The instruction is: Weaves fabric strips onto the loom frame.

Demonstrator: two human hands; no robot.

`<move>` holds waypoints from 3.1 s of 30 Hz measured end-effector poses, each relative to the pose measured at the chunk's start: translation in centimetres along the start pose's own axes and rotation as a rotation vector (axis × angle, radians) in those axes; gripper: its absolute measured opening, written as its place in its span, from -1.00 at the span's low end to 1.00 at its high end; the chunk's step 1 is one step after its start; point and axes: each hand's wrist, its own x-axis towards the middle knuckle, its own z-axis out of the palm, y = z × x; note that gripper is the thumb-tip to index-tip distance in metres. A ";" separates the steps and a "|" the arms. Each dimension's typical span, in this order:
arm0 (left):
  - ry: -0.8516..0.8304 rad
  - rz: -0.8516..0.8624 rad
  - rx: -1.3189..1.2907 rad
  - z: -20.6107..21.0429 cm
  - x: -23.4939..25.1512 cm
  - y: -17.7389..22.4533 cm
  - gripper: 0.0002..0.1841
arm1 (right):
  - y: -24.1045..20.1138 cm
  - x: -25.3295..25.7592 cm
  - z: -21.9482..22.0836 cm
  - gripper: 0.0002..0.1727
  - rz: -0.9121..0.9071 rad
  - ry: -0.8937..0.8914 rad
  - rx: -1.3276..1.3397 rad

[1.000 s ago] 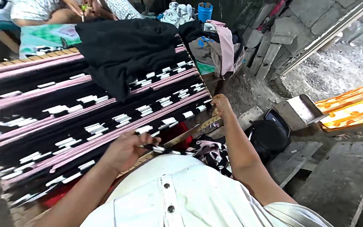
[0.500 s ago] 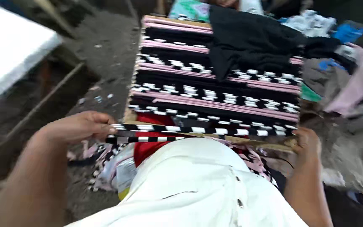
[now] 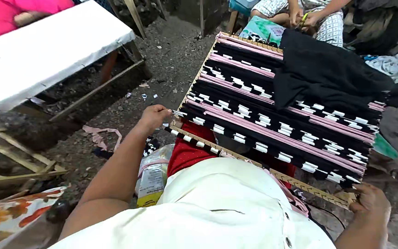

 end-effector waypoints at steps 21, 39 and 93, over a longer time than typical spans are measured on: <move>-0.061 0.005 0.633 2.0 -1.3 3.1 -0.77 | -0.9 -0.9 0.0 -0.62 -0.051 0.034 -0.047; -0.152 -0.095 0.977 5.7 -4.3 7.4 -0.78 | -1.4 -1.2 0.1 -0.59 -0.098 0.051 -0.144; -1.205 0.838 0.996 28.9 -18.7 28.8 -0.68 | 0.2 1.3 -10.5 -0.90 -0.234 -0.358 -0.117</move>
